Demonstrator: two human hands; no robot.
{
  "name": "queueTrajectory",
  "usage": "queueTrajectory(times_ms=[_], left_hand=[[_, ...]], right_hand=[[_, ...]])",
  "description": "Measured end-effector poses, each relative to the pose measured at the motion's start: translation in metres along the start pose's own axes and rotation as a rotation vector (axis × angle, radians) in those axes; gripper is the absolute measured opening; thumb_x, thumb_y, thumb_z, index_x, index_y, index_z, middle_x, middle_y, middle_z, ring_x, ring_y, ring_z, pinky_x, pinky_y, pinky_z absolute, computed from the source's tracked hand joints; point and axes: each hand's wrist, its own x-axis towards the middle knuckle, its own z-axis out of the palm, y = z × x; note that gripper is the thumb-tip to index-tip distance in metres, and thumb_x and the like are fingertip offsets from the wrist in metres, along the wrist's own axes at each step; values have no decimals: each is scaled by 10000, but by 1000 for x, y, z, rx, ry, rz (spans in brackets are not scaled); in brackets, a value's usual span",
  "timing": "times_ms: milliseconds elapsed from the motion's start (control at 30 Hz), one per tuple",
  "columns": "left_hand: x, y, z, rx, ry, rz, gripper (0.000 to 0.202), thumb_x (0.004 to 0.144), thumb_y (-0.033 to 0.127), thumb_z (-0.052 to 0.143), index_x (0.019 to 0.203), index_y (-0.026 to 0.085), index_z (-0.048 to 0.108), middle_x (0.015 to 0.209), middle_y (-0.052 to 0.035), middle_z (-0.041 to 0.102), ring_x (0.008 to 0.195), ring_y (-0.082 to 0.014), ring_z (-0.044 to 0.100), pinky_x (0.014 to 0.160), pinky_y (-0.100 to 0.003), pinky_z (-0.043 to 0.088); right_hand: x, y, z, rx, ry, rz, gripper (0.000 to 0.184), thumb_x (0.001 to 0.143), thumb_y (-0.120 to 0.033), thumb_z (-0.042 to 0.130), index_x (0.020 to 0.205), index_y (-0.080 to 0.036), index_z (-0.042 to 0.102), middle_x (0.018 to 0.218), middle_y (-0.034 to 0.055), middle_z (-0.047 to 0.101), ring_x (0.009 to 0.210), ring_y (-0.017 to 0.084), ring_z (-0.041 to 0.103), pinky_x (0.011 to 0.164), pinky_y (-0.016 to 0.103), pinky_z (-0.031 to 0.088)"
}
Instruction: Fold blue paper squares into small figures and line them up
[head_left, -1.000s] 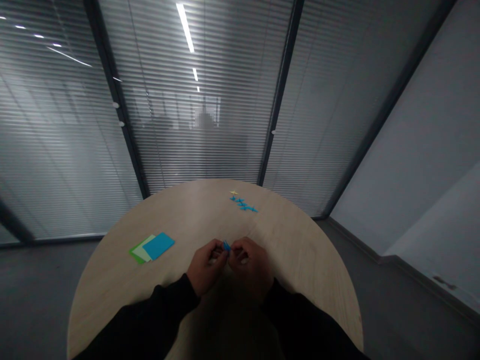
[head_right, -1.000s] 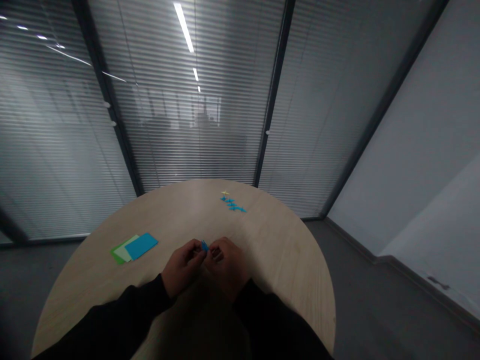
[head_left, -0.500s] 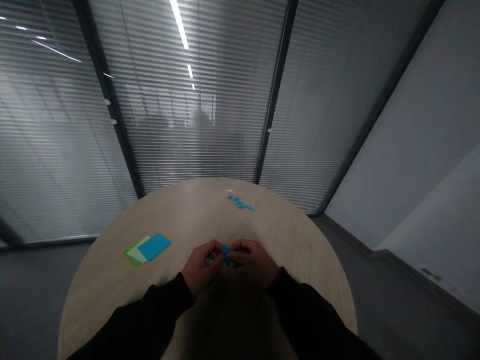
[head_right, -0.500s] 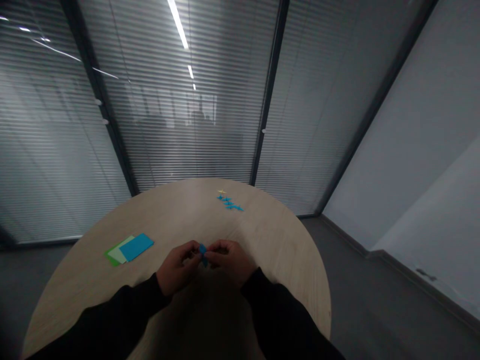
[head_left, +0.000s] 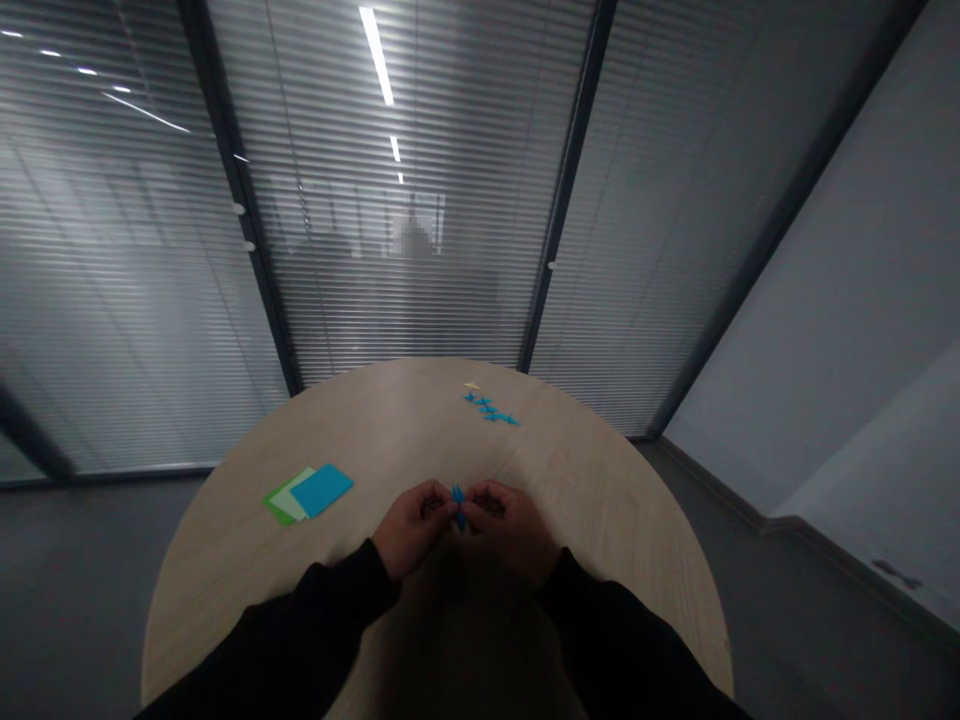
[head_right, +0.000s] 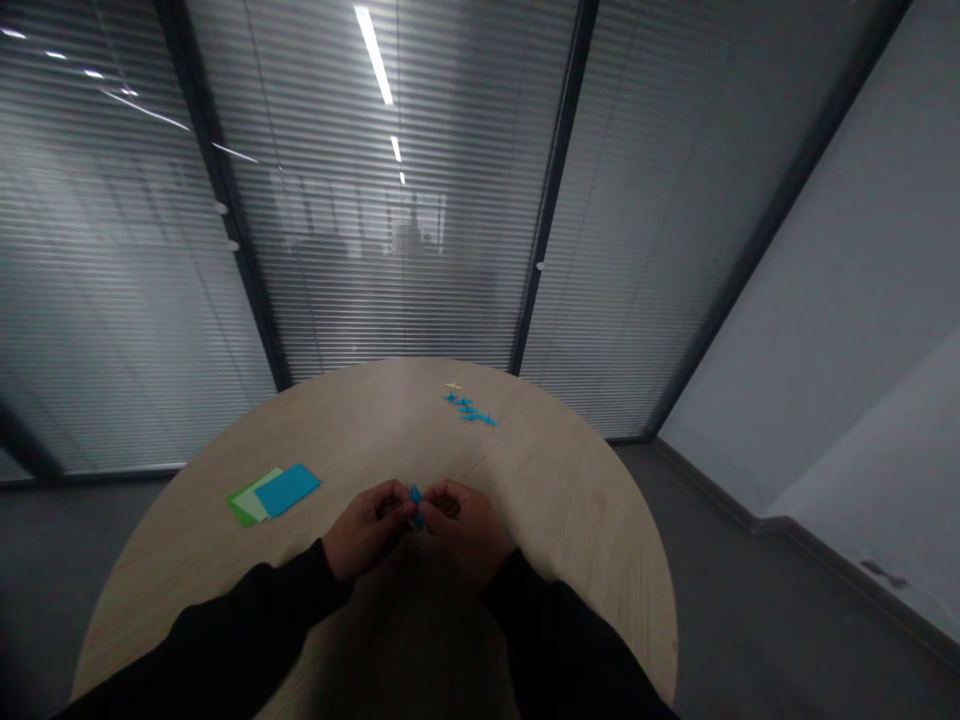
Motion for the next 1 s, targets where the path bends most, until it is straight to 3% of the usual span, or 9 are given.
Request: queueTrajectory(times_ms=[200,400,633,767,1000], left_hand=[[-2,4,3,-328,-15,-194,433,682,507,837,772,155,600,614,3,641,549,-113,572,552,-237,415],[-2,-2,2,-539,-4,-200,469,625,442,906,814,145,597,702,-6,677,611,-98,615,599,-212,461],[0,-3,3,-551,23,-194,449,650,431,888,827,149,586,661,21,627,566,-86,571,555,-207,432],[-1,-1,4,-504,59,-224,393,671,404,861,803,157,585,663,15,631,578,-102,586,558,-221,438],[1,-1,3,-358,81,-210,381,672,401,838,829,165,584,633,17,645,539,-108,589,542,-225,426]], right_hand=[[2,6,-4,-136,27,-195,120,844,-294,662,881,-186,621,788,15,676,720,151,652,655,263,516],[-1,3,-4,-204,-24,-256,149,836,-247,674,970,-185,691,886,36,707,756,155,673,689,279,546],[-2,2,-6,-392,-74,-364,306,798,-260,741,1088,-194,666,907,34,683,771,159,629,676,275,508],[0,2,-6,-482,-29,-388,235,830,-315,739,1018,-192,672,888,31,665,763,161,610,667,272,486],[2,7,-5,-613,-8,-546,100,842,-236,712,931,-212,673,944,40,670,861,184,618,762,301,496]])
